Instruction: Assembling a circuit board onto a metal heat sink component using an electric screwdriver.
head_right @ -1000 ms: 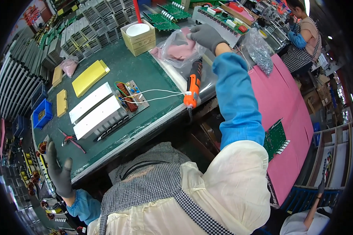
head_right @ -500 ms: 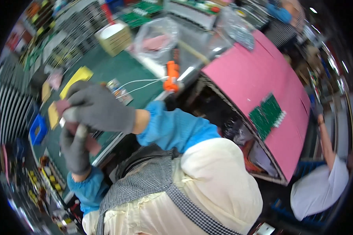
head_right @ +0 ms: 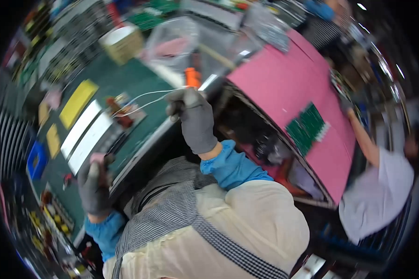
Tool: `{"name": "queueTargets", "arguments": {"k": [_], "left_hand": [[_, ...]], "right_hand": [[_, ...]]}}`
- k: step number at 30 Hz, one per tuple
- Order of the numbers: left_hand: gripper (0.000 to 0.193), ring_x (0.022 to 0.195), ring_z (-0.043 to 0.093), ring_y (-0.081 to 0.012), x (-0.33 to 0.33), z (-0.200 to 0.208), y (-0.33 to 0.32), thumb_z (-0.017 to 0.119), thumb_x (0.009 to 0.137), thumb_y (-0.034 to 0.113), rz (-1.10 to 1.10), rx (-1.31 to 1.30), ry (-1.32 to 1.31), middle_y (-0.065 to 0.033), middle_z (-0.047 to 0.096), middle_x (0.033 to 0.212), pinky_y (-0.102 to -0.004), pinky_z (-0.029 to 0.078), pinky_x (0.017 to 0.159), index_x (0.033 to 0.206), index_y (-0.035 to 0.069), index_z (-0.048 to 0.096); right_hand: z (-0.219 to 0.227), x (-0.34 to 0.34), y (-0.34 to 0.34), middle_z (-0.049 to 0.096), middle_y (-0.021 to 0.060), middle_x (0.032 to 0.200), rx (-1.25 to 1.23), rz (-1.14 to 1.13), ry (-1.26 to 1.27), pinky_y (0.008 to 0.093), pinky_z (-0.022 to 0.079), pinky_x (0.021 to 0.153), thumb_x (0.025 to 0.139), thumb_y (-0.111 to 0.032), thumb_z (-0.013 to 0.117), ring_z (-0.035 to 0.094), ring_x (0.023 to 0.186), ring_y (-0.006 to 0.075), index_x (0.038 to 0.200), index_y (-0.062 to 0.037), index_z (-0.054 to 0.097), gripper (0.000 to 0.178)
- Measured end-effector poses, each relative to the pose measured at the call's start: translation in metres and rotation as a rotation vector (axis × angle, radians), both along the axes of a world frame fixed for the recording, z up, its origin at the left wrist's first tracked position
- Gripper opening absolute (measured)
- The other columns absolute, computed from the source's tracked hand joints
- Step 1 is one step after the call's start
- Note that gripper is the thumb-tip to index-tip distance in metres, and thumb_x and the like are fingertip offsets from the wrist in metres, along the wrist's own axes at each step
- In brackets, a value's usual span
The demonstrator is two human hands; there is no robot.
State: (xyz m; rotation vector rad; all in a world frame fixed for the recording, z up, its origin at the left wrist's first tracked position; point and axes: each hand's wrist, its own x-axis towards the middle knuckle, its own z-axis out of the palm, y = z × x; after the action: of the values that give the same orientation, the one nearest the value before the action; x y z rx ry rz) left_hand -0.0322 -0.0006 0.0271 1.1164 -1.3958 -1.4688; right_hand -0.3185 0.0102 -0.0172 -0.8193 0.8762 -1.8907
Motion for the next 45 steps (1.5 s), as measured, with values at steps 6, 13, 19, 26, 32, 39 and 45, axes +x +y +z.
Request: {"name": "queueTargets", "arguments": {"k": [6, 13, 19, 26, 32, 39, 45], "left_hand": [[0.047, 0.062, 0.057, -0.0105, -0.005, -0.007, 0.004, 0.063, 0.092, 0.041, 0.001, 0.065, 0.182, -0.0120, 0.069, 0.094, -0.0229, 0.042, 0.054, 0.106, -0.003, 0.068], [0.033, 0.068, 0.060, -0.0084, 0.000, 0.003, 0.004, 0.062, 0.096, 0.026, -0.224, 0.276, 0.168, -0.0048, 0.069, 0.080, -0.0228, 0.047, 0.063, 0.113, -0.001, 0.069], [0.041, 0.066, 0.060, -0.0085, 0.015, 0.007, 0.007, 0.068, 0.092, 0.035, -0.165, 0.217, 0.230, -0.0054, 0.068, 0.077, -0.0216, 0.048, 0.061, 0.110, -0.002, 0.069], [0.031, 0.076, 0.060, -0.0085, 0.027, 0.007, 0.006, 0.060, 0.099, 0.025, -0.241, 0.233, 0.287, -0.0053, 0.068, 0.086, -0.0232, 0.049, 0.069, 0.113, -0.002, 0.066], [0.033, 0.075, 0.061, -0.0094, 0.041, 0.005, 0.014, 0.060, 0.098, 0.026, -0.117, 0.254, 0.272, -0.0067, 0.069, 0.086, -0.0238, 0.050, 0.070, 0.114, -0.002, 0.067], [0.041, 0.074, 0.062, -0.0109, 0.065, 0.010, 0.017, 0.064, 0.094, 0.035, 0.112, 0.159, 0.252, -0.0066, 0.069, 0.082, -0.0240, 0.050, 0.067, 0.113, -0.001, 0.068], [0.047, 0.066, 0.062, -0.0124, 0.070, 0.008, 0.008, 0.067, 0.091, 0.038, 0.250, 0.141, 0.274, -0.0075, 0.069, 0.076, -0.0252, 0.051, 0.061, 0.108, -0.005, 0.069]], "right_hand": [[-0.069, -0.099, 0.106, 0.066, 0.0142, 0.096, 0.048, -0.481, -0.689, 0.0345, 0.048, 0.058, 0.097, -0.063, 0.043, 0.060, 0.077, 0.0250, 0.096, -0.0038, 0.061, 0.062], [-0.089, -0.191, 0.184, 0.062, 0.0049, 0.075, 0.030, -0.821, -0.498, 0.0293, 0.042, 0.050, 0.100, -0.050, 0.047, 0.055, 0.063, 0.0169, 0.097, -0.0059, 0.059, 0.046], [-0.062, -0.189, 0.168, 0.063, 0.0024, 0.076, 0.189, -0.962, -0.316, 0.0234, 0.039, 0.047, 0.099, -0.037, 0.055, 0.054, 0.061, 0.0115, 0.098, -0.0081, 0.058, 0.030], [0.029, -0.088, 0.055, 0.051, -0.0009, 0.068, 0.087, -0.826, -0.043, 0.0207, 0.033, 0.043, 0.101, -0.028, 0.054, 0.043, 0.052, 0.0080, 0.101, -0.0093, 0.055, 0.019], [0.120, -0.006, -0.101, 0.045, -0.0012, 0.065, 0.081, 0.244, -0.050, 0.0244, 0.030, 0.043, 0.096, -0.030, 0.057, 0.038, 0.049, 0.0097, 0.090, -0.0136, 0.054, 0.018], [0.150, 0.080, -0.314, 0.059, 0.0055, 0.069, 0.089, 0.631, -0.149, 0.0263, 0.039, 0.044, 0.096, -0.025, 0.060, 0.052, 0.051, 0.0137, 0.089, -0.0110, 0.056, 0.016], [0.156, 0.088, -0.413, 0.065, 0.0070, 0.072, 0.118, 0.444, -0.045, 0.0269, 0.043, 0.044, 0.097, -0.025, 0.058, 0.059, 0.055, 0.0148, 0.093, -0.0103, 0.059, 0.015]]}}
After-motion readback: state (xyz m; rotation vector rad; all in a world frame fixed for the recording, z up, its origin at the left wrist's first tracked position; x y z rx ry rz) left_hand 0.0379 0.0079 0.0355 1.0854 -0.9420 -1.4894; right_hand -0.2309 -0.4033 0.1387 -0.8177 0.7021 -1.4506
